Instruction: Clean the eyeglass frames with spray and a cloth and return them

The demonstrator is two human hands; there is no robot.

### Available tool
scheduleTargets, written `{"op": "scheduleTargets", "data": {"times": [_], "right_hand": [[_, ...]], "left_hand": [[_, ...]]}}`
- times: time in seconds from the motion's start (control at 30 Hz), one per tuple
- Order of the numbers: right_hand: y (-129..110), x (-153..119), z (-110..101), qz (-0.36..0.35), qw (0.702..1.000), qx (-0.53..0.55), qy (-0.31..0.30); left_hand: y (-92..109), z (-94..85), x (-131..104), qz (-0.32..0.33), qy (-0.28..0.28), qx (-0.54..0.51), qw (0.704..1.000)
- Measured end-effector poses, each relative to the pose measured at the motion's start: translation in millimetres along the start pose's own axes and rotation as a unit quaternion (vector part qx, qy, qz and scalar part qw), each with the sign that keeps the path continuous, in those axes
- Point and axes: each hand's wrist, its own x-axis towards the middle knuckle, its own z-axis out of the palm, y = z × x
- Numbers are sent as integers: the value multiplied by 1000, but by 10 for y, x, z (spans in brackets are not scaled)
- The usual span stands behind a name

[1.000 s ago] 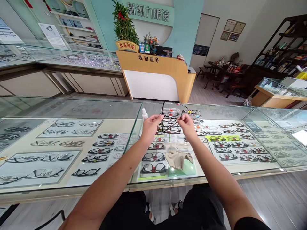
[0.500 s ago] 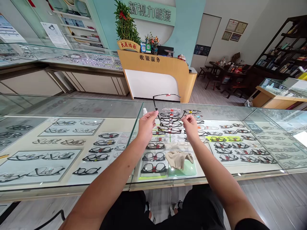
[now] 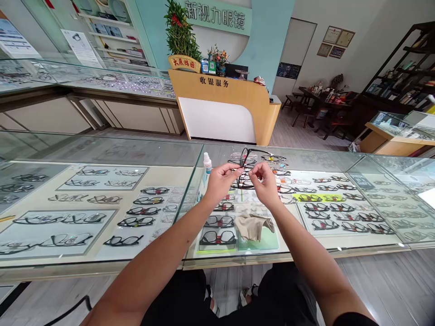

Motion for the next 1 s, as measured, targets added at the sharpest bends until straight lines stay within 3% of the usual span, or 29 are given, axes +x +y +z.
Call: {"op": "scheduleTargets", "data": {"times": [0.2,0.5,0.67,0.73,0.87,0.93,1.0], "right_hand": [[16,9,7,8,999,3,-31],[102,-4,71,21,998,-2,-55],[147,-1,59,21,999,-28,-32],[151,9,41,24,999,-40,-17],[148,43,-12,33,998,-45,7],[140,55,-34,38,999,-39,9],[128,62,-47,41,999,-31,7]], "left_hand": [[-4,14,-23,-8,-15,-9,1000],[37,-13,6,-72,-41,-61,995],[36,-67,-2,-3,-48,7,999],[17,-135,39,42,0,44,998],[-164,-366,277,118,221,130,959],[-324,-488,425,92,277,145,945],[-492,-583,539,23,269,145,952]]}}
